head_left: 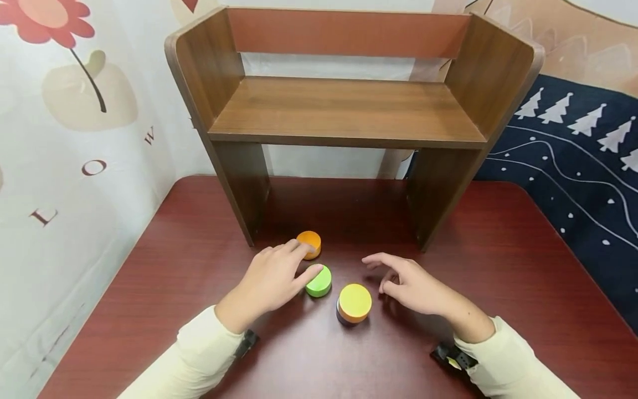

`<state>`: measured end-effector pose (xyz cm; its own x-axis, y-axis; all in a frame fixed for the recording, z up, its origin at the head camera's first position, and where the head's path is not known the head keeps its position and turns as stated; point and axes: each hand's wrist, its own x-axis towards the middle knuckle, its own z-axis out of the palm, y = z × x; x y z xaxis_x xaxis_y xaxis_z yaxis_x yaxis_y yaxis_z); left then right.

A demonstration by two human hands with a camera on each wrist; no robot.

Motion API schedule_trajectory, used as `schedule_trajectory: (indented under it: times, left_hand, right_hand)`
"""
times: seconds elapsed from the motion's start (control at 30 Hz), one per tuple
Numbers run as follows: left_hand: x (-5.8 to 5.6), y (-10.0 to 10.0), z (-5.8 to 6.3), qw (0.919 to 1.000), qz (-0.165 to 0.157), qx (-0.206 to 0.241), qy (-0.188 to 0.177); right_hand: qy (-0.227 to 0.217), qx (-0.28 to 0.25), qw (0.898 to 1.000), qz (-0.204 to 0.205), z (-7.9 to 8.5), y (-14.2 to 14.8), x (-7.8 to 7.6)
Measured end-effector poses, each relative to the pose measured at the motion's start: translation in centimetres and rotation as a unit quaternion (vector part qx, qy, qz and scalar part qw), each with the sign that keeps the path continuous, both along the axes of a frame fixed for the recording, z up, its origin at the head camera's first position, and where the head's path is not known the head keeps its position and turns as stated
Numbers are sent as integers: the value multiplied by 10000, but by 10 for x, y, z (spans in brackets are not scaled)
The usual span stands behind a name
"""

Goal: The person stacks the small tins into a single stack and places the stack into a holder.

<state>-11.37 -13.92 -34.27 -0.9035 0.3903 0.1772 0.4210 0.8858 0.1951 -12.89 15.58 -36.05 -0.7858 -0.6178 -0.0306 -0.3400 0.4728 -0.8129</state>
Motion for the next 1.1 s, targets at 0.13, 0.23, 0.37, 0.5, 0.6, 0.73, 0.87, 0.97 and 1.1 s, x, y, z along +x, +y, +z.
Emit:
schedule_trajectory:
  times: [0.13,0.23,0.37,0.5,0.6,0.73,0.87,0.97,1.1]
  left_hand:
    - [2,1,-1,9998,-133,-85,-149]
    - [2,1,-3,9990,-275,-213,-272]
    - [1,0,-4,9975,-443,-378,-402]
    - [0,-1,-2,9964,-572,-485,-407]
    - [-1,1,-2,9956,-629,-507,-474]
    - [0,2,-7,9938,-653,-576,-696]
    - [1,3,-13,9924,-699,-578,-837]
    - [0,3,-16,9920,-749,-540,-865]
    - [0,3,-18,9911,-778,-525,-946]
  right_hand:
    - [-398,-103,9985,374,-4,-2,0]
    - [-519,-102,9962,693,-9,-3,-2]
    - [-447,-6,9946,932,-13,-3,-7]
    - [-383,43,9942,1003,-13,-4,-9]
    - [-425,88,9939,1018,-13,-4,-9]
    - [-551,180,9930,1033,-14,-5,-7]
    - [-480,250,9927,1076,-17,-6,-5]
    - [-313,343,9927,1112,-18,-8,-6]
    - [-113,507,9919,1163,-20,-12,-7]
